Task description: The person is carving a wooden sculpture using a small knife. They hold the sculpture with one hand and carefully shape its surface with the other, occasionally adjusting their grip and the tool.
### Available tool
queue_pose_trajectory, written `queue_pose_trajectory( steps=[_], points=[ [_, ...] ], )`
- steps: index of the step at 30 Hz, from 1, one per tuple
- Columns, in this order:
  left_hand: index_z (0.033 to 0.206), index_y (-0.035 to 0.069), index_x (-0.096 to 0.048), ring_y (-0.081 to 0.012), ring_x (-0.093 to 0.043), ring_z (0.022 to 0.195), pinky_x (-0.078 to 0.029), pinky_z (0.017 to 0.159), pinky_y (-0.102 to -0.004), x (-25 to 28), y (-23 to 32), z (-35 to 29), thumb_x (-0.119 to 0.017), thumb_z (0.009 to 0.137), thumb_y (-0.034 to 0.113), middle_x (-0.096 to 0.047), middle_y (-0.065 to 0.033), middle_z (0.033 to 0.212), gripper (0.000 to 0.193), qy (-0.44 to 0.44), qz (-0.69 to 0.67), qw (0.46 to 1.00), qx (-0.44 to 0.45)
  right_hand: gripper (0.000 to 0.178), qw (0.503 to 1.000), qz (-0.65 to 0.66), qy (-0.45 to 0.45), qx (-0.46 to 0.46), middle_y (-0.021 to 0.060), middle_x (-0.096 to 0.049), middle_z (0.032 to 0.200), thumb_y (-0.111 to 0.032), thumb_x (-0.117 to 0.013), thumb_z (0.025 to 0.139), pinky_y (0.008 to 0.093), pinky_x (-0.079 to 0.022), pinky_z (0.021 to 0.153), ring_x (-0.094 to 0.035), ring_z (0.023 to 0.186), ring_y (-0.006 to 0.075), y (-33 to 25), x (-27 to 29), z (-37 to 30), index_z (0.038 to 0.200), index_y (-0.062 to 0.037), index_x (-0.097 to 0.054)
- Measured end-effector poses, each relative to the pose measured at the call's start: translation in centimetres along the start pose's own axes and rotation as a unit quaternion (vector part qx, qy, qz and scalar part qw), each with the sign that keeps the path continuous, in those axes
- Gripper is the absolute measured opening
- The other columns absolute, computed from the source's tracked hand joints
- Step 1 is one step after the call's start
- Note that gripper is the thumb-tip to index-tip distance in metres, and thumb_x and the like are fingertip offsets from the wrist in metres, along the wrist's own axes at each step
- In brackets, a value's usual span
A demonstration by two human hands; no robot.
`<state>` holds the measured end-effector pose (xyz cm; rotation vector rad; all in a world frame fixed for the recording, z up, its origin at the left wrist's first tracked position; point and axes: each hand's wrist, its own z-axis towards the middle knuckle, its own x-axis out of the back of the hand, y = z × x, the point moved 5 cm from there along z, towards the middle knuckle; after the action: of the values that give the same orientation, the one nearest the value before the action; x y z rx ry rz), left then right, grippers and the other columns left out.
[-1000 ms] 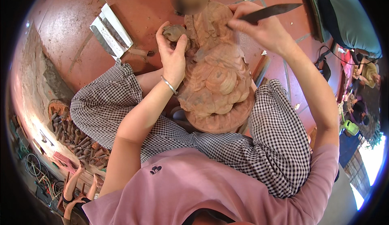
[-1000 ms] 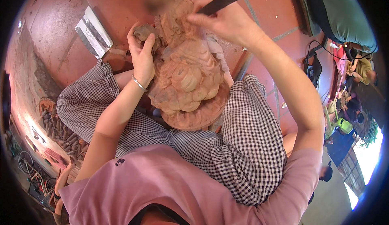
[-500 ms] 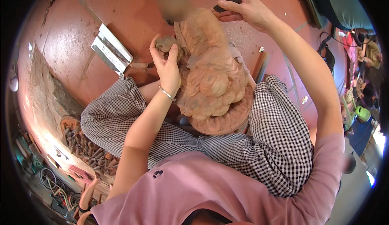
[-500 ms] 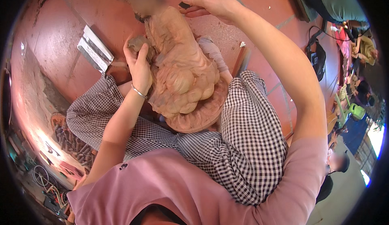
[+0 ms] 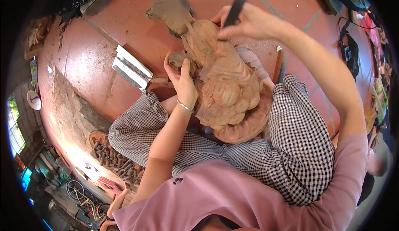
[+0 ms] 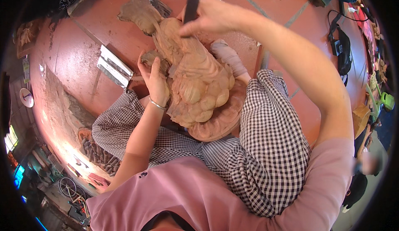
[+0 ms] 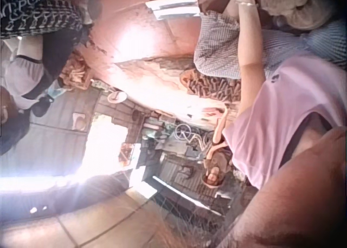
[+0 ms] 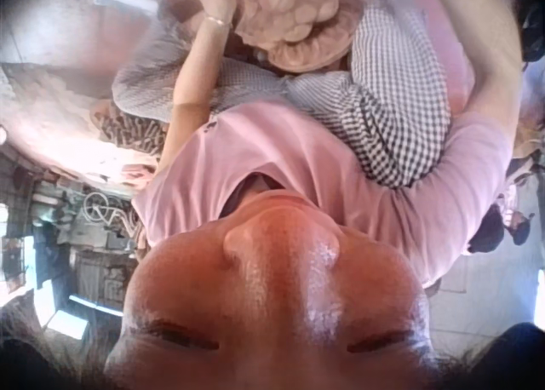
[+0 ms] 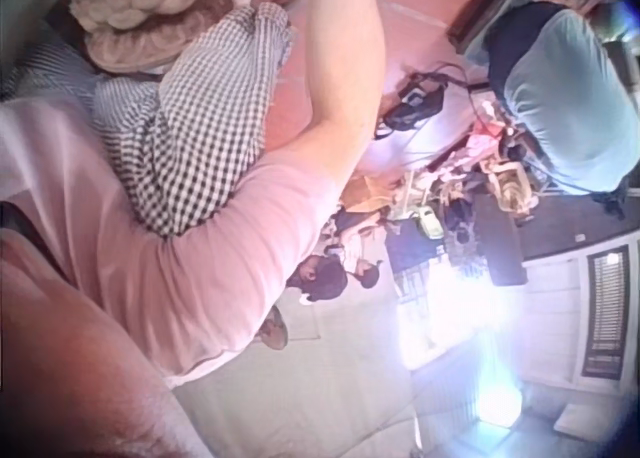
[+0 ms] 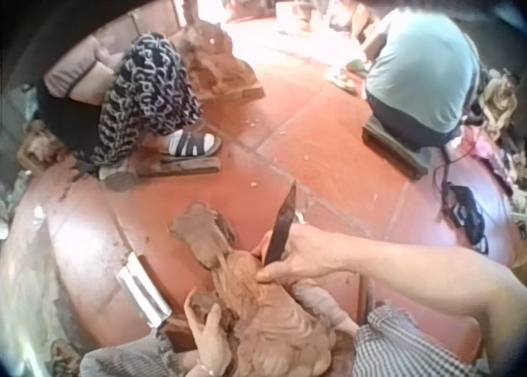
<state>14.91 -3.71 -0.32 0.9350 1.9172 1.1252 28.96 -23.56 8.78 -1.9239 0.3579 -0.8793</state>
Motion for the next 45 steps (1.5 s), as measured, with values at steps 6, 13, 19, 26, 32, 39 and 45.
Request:
queue_pose_trajectory(
  steps=[6,13,19,26,32,39,45],
  points=[
    [0.139,0.009,-0.034,-0.019,-0.05,0.115,-0.04,0.101,-0.032,0.1,-0.3,0.2,-0.06,0.094,0.007,-0.05,-0.0093,0.13,0.052,-0.005,-0.003,1.0,0.004,0.025,0.999,0.028,-0.012,-0.033,0.0077,-0.069,0.086,-0.027,-0.071,0.088,0.0336,-0.054,0.08,-0.067,0.086,0.0177,-1.1,0.7,1.2,0.095,-0.0024,-0.068],
    [0.136,0.008,-0.04,-0.0151,-0.052,0.106,-0.044,0.089,-0.026,0.3,-0.6,0.3,-0.06,0.093,0.006,-0.052,-0.0059,0.122,0.048,-0.004,-0.003,1.0,-0.017,0.026,0.994,-0.073,0.066,-0.046,0.015,-0.067,0.079,-0.029,-0.071,0.083,0.0397,-0.051,0.07,-0.066,0.079,0.0285,-1.1,0.4,1.3,0.088,-0.0035,-0.067],
    [0.136,0.007,-0.04,-0.0147,-0.052,0.105,-0.044,0.09,-0.0268,0.1,-0.4,0.2,-0.06,0.093,0.005,-0.051,-0.0062,0.121,0.047,0.003,-0.008,1.0,-0.015,0.021,0.983,-0.113,0.118,0.089,0.0098,-0.062,0.071,-0.023,-0.067,0.088,0.035,-0.047,0.062,-0.059,0.067,0.0199,-2.5,-1.7,-0.6,0.086,-0.0019,-0.065],
    [0.136,0.008,-0.041,-0.0147,-0.053,0.104,-0.045,0.088,-0.0266,-0.2,-0.2,0.1,-0.061,0.093,0.006,-0.052,-0.0061,0.121,0.047,0.0,-0.037,0.999,-0.012,0.021,0.994,-0.071,0.085,-0.002,0.0103,-0.064,0.075,-0.021,-0.071,0.085,0.0365,-0.047,0.065,-0.06,0.071,0.0213,-2.6,-0.6,0.0,0.09,-0.0018,-0.066],
    [0.136,0.008,-0.041,-0.0156,-0.053,0.106,-0.043,0.091,-0.0274,0.1,-0.5,0.2,-0.061,0.093,0.005,-0.051,-0.0065,0.122,0.047,0.003,-0.021,1.0,-0.009,0.022,0.989,-0.12,0.07,-0.042,0.0114,-0.067,0.086,-0.022,-0.074,0.082,0.0385,-0.05,0.073,-0.063,0.081,0.0265,-2.4,-0.2,0.8,0.089,-0.0025,-0.066],
    [0.138,0.008,-0.034,-0.0187,-0.05,0.115,-0.041,0.1,-0.0318,0.2,-0.5,0.3,-0.06,0.095,0.006,-0.05,-0.0087,0.128,0.051,-0.012,-0.009,1.0,-0.005,0.027,0.969,-0.187,0.129,0.093,0.0143,-0.069,0.082,-0.021,-0.077,0.078,0.0372,-0.052,0.072,-0.067,0.081,0.0255,-2.9,-2.0,-0.6,0.092,0.0,-0.068],
    [0.138,0.008,-0.034,-0.0184,-0.051,0.114,-0.042,0.099,-0.0318,0.2,-0.6,0.3,-0.06,0.094,0.005,-0.05,-0.0086,0.126,0.051,-0.007,-0.027,1.0,0.001,0.031,0.984,-0.18,0.01,0.018,0.0171,-0.068,0.081,-0.019,-0.079,0.075,0.0379,-0.053,0.065,-0.068,0.074,0.0306,-4.5,-0.7,0.5,0.091,0.0036,-0.066]
  ],
)
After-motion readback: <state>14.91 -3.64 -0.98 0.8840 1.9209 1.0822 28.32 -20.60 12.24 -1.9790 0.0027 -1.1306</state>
